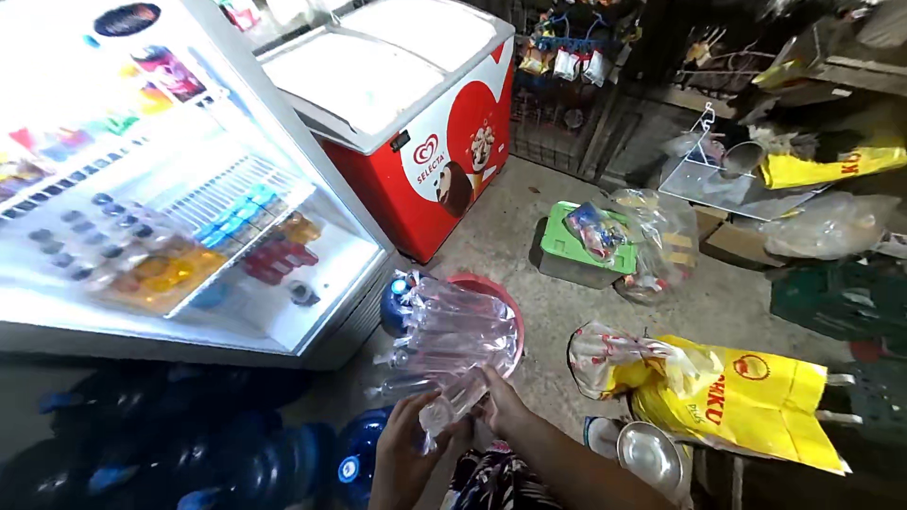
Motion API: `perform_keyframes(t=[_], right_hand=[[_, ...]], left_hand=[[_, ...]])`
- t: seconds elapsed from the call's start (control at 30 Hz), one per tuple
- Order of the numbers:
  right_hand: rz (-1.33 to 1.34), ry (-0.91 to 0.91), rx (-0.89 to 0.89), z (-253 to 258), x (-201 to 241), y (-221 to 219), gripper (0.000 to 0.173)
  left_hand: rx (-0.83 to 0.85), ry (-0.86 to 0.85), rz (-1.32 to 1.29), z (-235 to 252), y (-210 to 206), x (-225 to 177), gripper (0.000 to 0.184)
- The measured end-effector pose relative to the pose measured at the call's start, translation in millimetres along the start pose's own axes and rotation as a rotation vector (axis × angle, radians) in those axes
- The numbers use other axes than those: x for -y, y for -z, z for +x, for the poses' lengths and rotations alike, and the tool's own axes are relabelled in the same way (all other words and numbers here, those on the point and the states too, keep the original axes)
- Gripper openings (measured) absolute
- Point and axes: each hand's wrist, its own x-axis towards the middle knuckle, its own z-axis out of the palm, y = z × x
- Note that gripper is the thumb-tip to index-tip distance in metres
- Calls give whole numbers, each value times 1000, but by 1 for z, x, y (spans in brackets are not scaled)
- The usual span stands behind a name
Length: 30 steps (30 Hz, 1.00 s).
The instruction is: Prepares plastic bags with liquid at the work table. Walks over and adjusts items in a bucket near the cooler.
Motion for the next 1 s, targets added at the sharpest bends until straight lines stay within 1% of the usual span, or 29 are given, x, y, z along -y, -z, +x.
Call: perform_keyframes(t=[0.13,0.23,0.37,0.4,0.43,0.47,0.5,0.57,0.67,0.7,0.83,0.93,1.0], right_hand=[[114,46,-80,30,19,-33,46],[177,57,-128,51,37,-54,45],[191,145,-307,76,72,-88,39],[191,176,-337,80,83,-96,43],[194,191,-322,83,95,-102,57],[194,190,-305,87,106,-106,62],[195,189,-280,91,115,-109,66],[188,179,-254,102,129,-112,68],[210,178,-302,105,130,-112,65],[211,183,-330,100,125,-112,63],[222,155,-429,82,95,-102,64],[221,128,-460,94,72,-90,67],[170,151,-465,108,58,-79,70]], left_hand=[[154,44,-102,67,22,29,49],[254,13,-128,121,30,43,47],[346,-48,-110,197,37,47,44],[361,-71,-97,215,37,47,43],[374,-91,-78,232,38,46,43],[383,-96,-64,247,38,44,43],[383,-91,-49,261,39,44,42],[369,-63,-59,281,35,49,39],[382,-23,-128,287,31,56,37],[396,0,-138,283,32,56,38],[431,96,-175,257,39,65,41],[450,163,-157,232,36,81,43],[448,182,-110,215,35,96,44]])
